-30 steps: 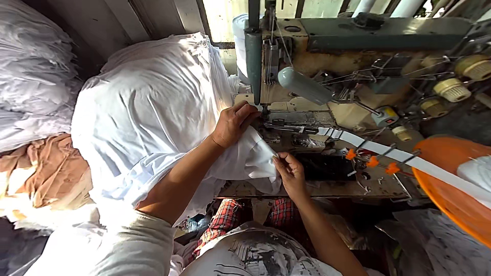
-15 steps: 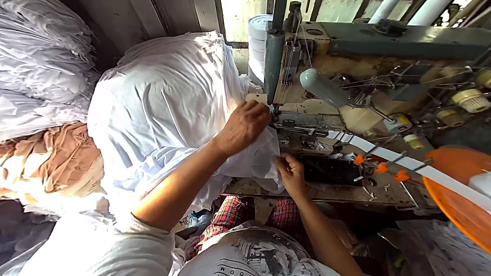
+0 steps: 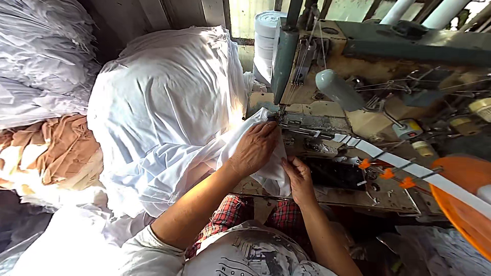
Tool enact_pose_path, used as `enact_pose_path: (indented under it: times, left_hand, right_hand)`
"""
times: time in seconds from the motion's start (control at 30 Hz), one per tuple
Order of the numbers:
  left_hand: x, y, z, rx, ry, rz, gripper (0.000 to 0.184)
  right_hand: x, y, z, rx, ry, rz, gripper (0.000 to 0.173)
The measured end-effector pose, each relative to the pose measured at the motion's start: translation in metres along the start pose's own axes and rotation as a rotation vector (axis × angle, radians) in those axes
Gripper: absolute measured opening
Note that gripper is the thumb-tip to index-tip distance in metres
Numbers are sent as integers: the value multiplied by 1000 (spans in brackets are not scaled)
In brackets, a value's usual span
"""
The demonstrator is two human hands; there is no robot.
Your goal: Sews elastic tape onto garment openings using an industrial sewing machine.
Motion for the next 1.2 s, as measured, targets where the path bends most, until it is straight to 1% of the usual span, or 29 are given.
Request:
enact_pose_path:
  times: [0.17, 0.23, 0.33, 0.43, 0.6, 0.67, 0.73, 0.8, 0.87, 0.93, 1.07, 1.2]
  left_hand:
    - [-1, -1, 7, -31, 1, -3, 36]
    - [-4, 0, 6, -47, 38, 14, 35]
    - [-7, 0, 3, -54, 74, 45, 35]
    - [-5, -1, 3, -32, 51, 6, 35]
    - [4, -3, 10, -27, 7, -88, 31]
    - [7, -6, 16, -2, -12, -123, 27]
    - [12, -11, 25, 42, -68, -166, 25]
    - [15, -21, 36, 62, -142, -204, 26]
    - [16, -34, 49, 50, -195, -224, 24]
    - [17, -43, 61, 14, -211, -223, 20]
    - [14, -56, 80, -63, -160, -185, 18]
    - [7, -73, 99, -91, -97, -208, 15]
  right_hand:
    - [1, 5, 1, 34, 34, -25, 12]
    - [3, 5, -1, 61, 23, -52, 11]
    - [3, 1, -6, 150, -34, -124, 10]
    - [0, -11, -13, 251, -70, -205, 13]
    - [0, -15, -12, 362, -22, -286, 15]
    - [0, -13, -7, 359, 19, -297, 15]
    - [1, -9, -2, 331, 49, -299, 17]
    - [1, -5, 0, 279, 47, -294, 25]
    - [-2, -1, -1, 249, 40, -271, 30]
    - [-4, 3, -4, 236, 45, -235, 29]
    - [-7, 6, -5, 221, 32, -210, 21]
    - [-10, 6, 5, 196, 50, -203, 26]
Point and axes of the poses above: each hand's wrist, its own z-axis towards the middle knuckle, its own x-axis out of the back of the hand, y = z × x, the point moved 2 cm from there along z, towards the middle knuckle, and after that the axes turned 8 degrees about x, right-handed, at the moved point
